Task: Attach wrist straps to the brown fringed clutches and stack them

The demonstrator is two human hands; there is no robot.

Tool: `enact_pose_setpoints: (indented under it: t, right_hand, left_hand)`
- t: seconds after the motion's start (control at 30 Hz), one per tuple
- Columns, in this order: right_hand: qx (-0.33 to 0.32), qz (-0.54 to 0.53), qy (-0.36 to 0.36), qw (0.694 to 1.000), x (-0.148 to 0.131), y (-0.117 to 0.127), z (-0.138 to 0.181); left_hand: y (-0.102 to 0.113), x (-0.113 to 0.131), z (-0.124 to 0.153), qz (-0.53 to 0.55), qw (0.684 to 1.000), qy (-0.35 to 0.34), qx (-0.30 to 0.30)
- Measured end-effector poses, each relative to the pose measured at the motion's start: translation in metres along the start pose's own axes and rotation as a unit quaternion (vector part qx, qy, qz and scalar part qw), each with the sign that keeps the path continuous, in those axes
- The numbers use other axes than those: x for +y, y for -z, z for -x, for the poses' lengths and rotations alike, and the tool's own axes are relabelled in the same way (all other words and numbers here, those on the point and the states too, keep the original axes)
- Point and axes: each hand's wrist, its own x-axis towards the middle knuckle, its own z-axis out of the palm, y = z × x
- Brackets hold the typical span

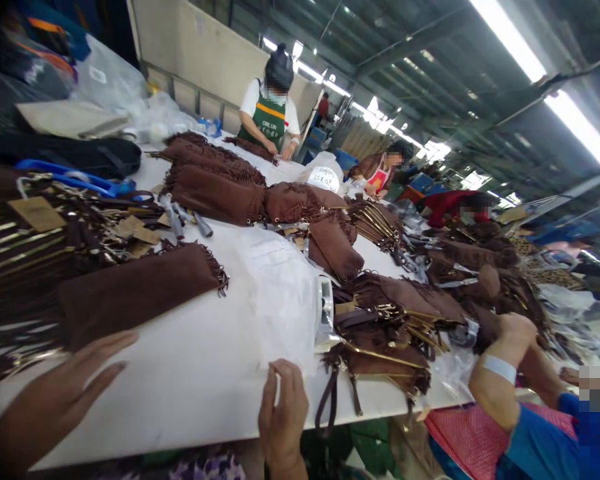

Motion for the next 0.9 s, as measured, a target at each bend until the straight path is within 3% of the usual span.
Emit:
enact_pose_setpoints:
  t: [0.1, 0.17, 0.23, 0.3, 0.43, 0.63, 0.8, 0.9]
  right_hand:
    - [-0.055, 0.069, -0.023, 0.996, 0.035, 0.007, -0.014]
    - [-0.099, 0.082, -0.008, 0.992, 0.048, 0.006, -0.028]
    - [-0.116, 0.072, 0.000, 0.991, 0.058, 0.007, -0.041]
    - [-0.120, 0.044, -0.008, 0.992, 0.067, 0.012, -0.050]
    - [-0.078, -0.054, -0.059, 0.994, 0.090, 0.028, -0.056]
    - [-0.052, -0.129, -0.106, 0.985, 0.111, 0.035, -0.054]
    - [-0.032, -0.059, -0.075, 0.995, 0.115, 0.034, -0.045]
    - [-0.073, 0.006, -0.059, 0.996, 0.115, 0.033, -0.039]
  left_hand:
    - [-0.034, 0.105, -0.065, 0.041, 0.996, -0.081, -0.010]
    - [-0.064, 0.160, -0.110, 0.046, 0.988, -0.148, -0.013]
    - [-0.094, 0.196, -0.149, 0.031, 0.987, -0.160, -0.008]
    - [-0.121, 0.214, -0.180, 0.006, 0.989, -0.144, -0.025]
    - [-0.154, 0.226, -0.203, -0.024, 0.994, -0.064, -0.088]
    - [-0.177, 0.231, -0.164, -0.012, 0.993, -0.056, -0.101]
    - [-0.168, 0.196, -0.151, -0.002, 0.989, -0.047, -0.139]
    - [-0.149, 0.177, -0.151, 0.133, 0.989, 0.041, -0.040]
